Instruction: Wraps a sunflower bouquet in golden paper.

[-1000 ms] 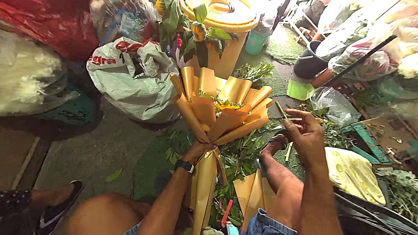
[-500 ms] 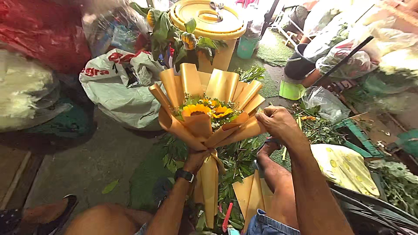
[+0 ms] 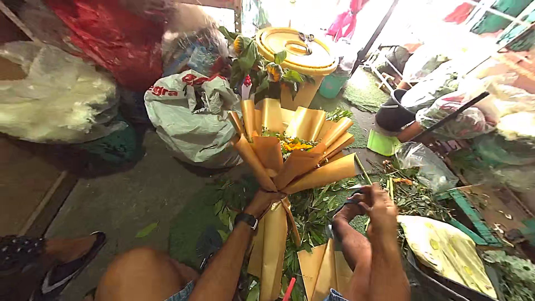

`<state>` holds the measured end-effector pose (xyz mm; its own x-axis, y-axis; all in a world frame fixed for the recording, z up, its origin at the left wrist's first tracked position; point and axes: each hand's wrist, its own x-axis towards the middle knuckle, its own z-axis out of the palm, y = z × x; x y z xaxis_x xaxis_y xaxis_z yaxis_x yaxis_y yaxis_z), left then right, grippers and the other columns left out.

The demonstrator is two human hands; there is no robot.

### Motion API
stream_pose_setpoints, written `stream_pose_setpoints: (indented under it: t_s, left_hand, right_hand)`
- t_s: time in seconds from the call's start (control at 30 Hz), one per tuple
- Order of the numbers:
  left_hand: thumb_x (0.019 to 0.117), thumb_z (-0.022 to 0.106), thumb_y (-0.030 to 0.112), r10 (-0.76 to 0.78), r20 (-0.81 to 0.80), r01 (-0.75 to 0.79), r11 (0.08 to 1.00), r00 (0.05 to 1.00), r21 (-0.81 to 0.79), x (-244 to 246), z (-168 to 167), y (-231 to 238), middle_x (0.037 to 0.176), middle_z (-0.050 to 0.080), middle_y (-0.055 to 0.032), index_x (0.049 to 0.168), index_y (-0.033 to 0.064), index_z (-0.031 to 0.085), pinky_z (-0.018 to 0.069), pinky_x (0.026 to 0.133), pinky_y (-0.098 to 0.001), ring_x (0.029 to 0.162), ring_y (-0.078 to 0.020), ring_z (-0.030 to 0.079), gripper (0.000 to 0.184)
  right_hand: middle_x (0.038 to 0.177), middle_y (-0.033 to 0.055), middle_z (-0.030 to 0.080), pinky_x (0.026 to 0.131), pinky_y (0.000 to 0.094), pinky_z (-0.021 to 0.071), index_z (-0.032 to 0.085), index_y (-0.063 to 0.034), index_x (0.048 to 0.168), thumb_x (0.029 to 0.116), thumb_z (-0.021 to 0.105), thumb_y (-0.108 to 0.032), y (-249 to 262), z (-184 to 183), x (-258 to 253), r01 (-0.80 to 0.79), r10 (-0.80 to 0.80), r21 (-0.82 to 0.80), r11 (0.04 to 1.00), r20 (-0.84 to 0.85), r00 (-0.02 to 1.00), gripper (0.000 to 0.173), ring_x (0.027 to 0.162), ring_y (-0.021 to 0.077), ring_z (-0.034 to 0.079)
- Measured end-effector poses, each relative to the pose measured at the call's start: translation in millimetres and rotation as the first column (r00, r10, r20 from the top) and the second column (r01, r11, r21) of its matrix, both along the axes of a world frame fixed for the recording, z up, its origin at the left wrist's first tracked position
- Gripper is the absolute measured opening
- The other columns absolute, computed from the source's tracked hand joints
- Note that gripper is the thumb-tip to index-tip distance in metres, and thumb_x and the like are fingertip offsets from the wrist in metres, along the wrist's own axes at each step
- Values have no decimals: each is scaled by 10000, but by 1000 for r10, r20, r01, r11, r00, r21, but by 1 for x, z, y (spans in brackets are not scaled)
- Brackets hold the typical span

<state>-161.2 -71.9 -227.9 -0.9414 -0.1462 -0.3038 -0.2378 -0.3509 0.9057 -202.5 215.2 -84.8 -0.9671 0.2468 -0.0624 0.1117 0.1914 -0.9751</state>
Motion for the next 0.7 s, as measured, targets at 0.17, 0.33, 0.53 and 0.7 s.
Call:
stream_pose_setpoints:
  t_s: [0.17,0.33,0.53,0.7]
  left_hand:
    - [787,806,-23,-22,1,22,999,1000,32,-6,4,12,1092,716,-123,1227,-32,606,599,899,-360,996,-192,703,483]
    - [751,839,-17,-35,-50,38,997,998,60,2,3,26,1082,722,-120,1214,-25,614,598,907,-367,1001,-195,705,515]
    - [736,882,74,-57,-39,56,997,998,-47,14,5,21,1141,720,-90,1246,-1,620,583,966,-363,1071,-165,692,578]
    - [695,925,150,-83,-64,76,992,994,-104,34,-5,26,1177,711,-81,1294,10,589,578,990,-364,1100,-153,685,701]
  right_hand:
    - [1312,131,636,926,476,544,497,-39,1430,1117,293,-465,-67,-75,-4,104,74,-529,842,305,949,566,1138,253,647]
    - [933,56,652,730,376,570,531,-136,1151,1114,225,-436,-116,-78,-21,77,75,-767,637,161,984,431,847,168,657]
    - [1310,118,580,942,338,518,394,29,1465,1116,300,-270,-78,-19,0,172,-255,-245,954,-364,896,469,1117,157,593]
    - [852,-41,688,711,327,587,675,-126,1235,972,674,-432,-110,120,58,-193,600,663,723,-466,650,403,739,54,645]
